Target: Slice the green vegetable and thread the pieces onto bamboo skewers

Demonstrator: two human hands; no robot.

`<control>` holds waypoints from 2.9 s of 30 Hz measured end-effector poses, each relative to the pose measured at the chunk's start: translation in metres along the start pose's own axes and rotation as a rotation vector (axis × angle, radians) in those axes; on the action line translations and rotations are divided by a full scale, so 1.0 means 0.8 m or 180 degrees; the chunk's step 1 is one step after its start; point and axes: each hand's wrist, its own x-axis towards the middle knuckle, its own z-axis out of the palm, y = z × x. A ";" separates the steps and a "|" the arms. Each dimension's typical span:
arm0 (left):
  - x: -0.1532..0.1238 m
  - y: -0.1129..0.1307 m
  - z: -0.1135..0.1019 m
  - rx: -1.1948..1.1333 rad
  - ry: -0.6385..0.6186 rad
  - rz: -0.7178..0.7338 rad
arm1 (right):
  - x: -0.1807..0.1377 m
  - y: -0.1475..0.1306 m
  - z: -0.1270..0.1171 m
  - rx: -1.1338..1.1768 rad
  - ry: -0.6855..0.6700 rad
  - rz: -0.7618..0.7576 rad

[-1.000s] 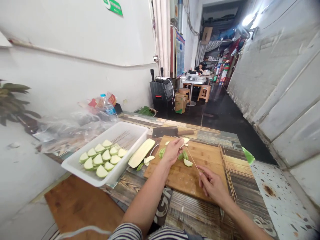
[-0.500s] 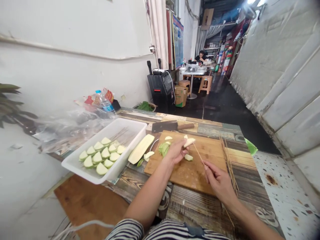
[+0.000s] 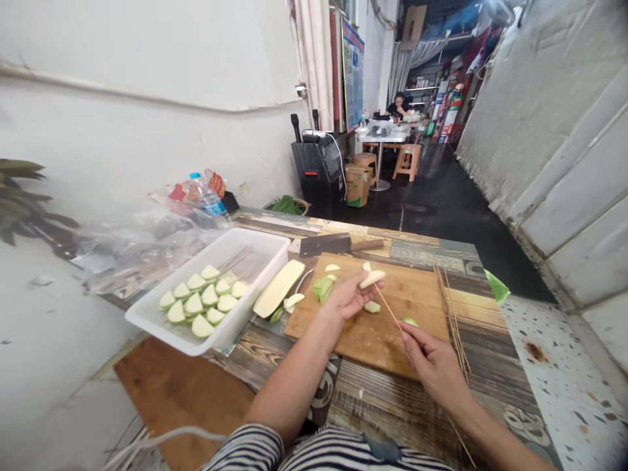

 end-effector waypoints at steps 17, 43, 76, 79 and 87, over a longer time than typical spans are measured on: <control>-0.001 -0.003 0.002 0.0110 0.0020 0.0278 | 0.000 0.002 0.002 0.0073 -0.0053 0.0035; -0.003 -0.014 0.009 0.0172 0.0038 0.0284 | 0.000 0.014 0.035 0.1670 -0.0101 0.0751; -0.005 -0.012 0.009 0.0333 0.0199 0.0255 | -0.008 0.008 0.027 0.1459 -0.0206 0.0891; -0.006 -0.014 0.011 0.0360 0.0191 0.0287 | -0.006 0.004 0.026 0.1508 -0.0208 0.0963; -0.005 -0.022 0.013 0.0395 0.0081 0.0299 | -0.005 0.002 0.031 0.1901 -0.0119 0.1116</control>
